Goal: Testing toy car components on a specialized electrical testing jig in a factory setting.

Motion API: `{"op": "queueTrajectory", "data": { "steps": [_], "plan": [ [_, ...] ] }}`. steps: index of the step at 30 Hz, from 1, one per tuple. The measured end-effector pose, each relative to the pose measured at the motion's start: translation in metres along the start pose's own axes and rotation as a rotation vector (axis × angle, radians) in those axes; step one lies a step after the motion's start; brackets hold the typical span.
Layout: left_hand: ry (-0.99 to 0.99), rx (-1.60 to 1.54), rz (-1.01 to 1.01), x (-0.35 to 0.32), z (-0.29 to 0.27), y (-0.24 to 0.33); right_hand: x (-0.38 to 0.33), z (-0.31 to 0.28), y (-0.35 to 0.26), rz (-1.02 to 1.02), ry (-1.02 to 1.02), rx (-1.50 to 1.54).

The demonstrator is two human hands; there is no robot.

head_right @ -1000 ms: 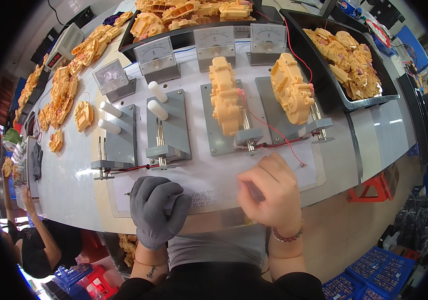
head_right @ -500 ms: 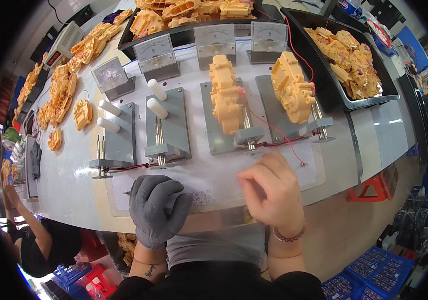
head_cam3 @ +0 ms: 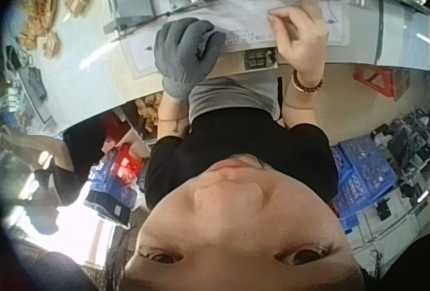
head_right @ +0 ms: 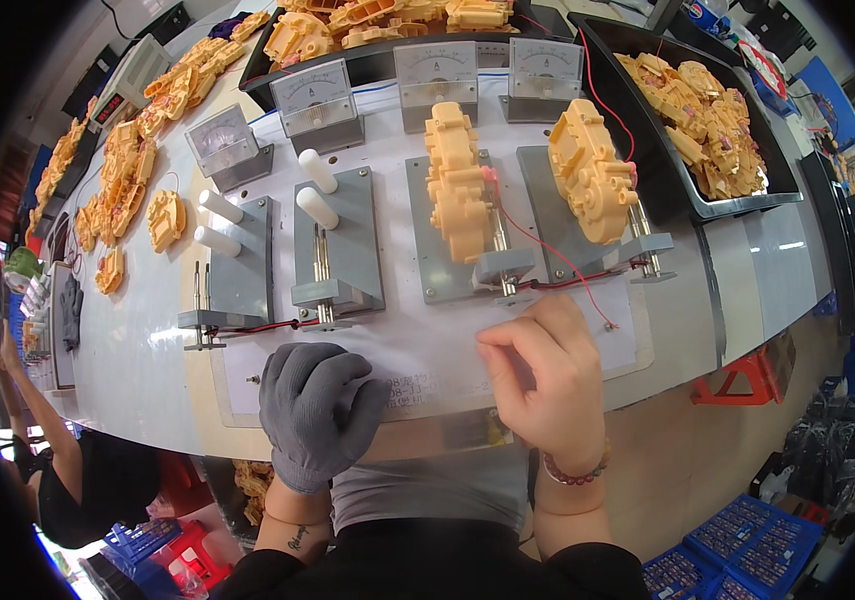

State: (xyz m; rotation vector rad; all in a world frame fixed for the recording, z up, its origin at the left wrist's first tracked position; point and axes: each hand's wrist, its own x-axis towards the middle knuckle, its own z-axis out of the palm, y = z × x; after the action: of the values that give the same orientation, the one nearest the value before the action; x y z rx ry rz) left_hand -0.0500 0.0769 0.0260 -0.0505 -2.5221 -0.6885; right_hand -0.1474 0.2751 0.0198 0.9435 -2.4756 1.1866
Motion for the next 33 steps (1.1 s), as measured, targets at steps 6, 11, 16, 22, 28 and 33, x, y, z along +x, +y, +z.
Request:
{"op": "queueTrajectory", "data": {
  "steps": [6, 11, 16, 22, 28, 33],
  "plan": [
    [-0.005, 0.005, 0.011, 0.0003, -0.0002, -0.0003, 0.0003, -0.0001, -0.0004, 0.009, -0.005, 0.0],
    [-0.007, 0.003, 0.009, -0.0007, 0.0008, -0.0013, 0.001, 0.0009, -0.0013, 0.008, -0.01, -0.007],
    [-0.005, 0.007, 0.006, -0.0036, 0.0023, -0.0027, 0.0014, 0.001, -0.0027, 0.012, -0.012, -0.017],
    [-0.05, 0.049, 0.008, -0.0069, 0.0026, -0.0055, 0.0023, 0.0018, -0.002, -0.014, 0.001, -0.054],
    [-0.049, 0.047, -0.02, -0.0079, 0.0036, -0.006, 0.0019, 0.0034, -0.0008, -0.021, 0.021, -0.041],
    [-0.049, 0.038, -0.006, -0.0074, 0.0028, -0.0062, 0.0017, 0.0043, 0.0002, -0.052, 0.036, -0.034]
  ]
}}
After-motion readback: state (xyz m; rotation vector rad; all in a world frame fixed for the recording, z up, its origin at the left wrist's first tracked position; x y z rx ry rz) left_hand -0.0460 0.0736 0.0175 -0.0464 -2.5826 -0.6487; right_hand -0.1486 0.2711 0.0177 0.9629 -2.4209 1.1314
